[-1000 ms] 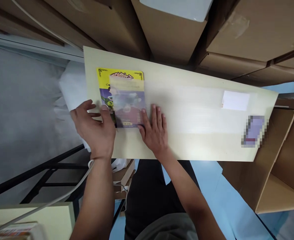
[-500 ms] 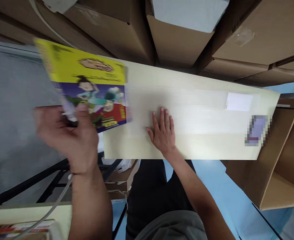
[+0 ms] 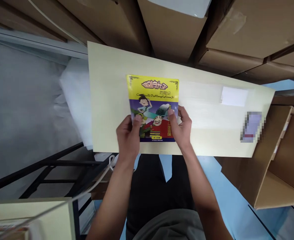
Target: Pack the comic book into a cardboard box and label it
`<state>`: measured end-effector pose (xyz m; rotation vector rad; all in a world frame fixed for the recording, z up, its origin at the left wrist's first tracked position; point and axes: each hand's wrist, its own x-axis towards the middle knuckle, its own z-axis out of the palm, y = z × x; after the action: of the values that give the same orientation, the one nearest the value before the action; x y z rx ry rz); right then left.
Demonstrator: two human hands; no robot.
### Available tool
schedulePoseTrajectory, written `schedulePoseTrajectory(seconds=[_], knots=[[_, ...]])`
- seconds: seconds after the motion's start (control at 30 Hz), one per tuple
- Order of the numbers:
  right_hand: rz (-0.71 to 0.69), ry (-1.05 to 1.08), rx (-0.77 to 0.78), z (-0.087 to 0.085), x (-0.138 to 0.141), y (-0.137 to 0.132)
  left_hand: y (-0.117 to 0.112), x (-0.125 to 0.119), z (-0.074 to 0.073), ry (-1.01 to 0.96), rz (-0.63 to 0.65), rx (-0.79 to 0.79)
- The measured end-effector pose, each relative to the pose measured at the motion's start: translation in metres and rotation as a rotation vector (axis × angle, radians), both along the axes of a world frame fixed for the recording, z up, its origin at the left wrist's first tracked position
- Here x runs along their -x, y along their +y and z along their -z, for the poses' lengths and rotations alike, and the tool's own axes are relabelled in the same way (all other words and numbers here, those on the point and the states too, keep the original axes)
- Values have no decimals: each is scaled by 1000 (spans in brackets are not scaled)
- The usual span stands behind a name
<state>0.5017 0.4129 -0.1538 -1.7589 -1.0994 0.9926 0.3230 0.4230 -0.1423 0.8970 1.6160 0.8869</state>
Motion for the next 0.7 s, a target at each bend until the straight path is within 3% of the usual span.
schedulePoseTrajectory(seconds=[0.1, 0.33, 0.53, 0.7], knots=[[-18, -233, -37, 6, -16, 6, 1, -12, 18, 105, 18, -12], [24, -558, -116, 46, -17, 14, 9, -4, 50, 324, 118, -153], [43, -567, -122, 57, -13, 10, 4, 4, 42, 336, 117, -176], [9, -579, -83, 52, -16, 13, 10, 28, 35, 659, -22, -141]])
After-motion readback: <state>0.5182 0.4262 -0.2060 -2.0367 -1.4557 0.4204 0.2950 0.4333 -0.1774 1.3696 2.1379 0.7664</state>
